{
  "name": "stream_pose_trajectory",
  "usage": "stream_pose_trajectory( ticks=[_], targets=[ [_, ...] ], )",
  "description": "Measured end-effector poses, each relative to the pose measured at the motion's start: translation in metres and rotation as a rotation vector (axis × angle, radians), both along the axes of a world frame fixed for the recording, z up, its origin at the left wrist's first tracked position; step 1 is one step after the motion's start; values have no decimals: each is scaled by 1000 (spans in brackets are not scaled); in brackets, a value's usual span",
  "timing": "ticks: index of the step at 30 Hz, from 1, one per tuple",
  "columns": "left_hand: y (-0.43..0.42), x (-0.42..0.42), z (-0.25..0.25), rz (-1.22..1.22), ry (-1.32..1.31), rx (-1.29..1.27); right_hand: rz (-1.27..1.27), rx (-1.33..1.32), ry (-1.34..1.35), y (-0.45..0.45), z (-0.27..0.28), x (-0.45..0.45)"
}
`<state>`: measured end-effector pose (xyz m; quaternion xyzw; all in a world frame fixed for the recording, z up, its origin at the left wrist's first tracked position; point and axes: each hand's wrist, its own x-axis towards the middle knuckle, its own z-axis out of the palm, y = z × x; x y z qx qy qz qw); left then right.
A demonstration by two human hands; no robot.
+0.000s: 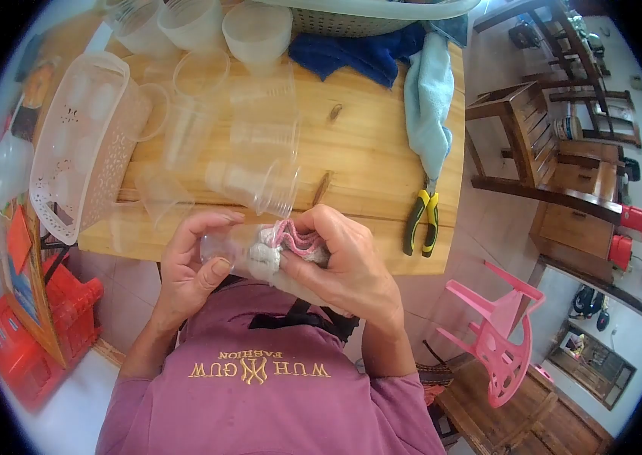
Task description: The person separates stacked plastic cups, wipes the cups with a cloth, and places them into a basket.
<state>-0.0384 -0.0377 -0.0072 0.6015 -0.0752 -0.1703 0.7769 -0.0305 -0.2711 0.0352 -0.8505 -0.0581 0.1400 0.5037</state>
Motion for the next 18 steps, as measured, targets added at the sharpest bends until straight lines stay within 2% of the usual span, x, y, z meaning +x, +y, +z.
stream_pose_trajectory(
  ticks=[3,4,6,7,9,10,12,14,18],
  targets=[
    [2,2,1,-26,-79,135,-12,-27,-23,6,1,0],
    [2,2,2,-19,-43,100,-10,-27,-22,6,2,0],
    [4,3,1,-8,-7,65,-40,138,121,5,3,-2],
    [4,3,-2,1,59,-29,-37,139,121,2,2,0],
    [5,3,-5,12,126,-123,152,288,-80,-5,-2,3],
    [6,3,-6,45,126,-146,200,286,-147,-6,-1,3],
    [5,4,-6,79,128,-173,187,272,-104,-5,-6,-5],
    [4,5,0,75,8,-92,199,204,-107,-5,-11,-7],
    [15,9,0,-17,24,-6,158,146,-30,-6,-3,-8]
  ],
)
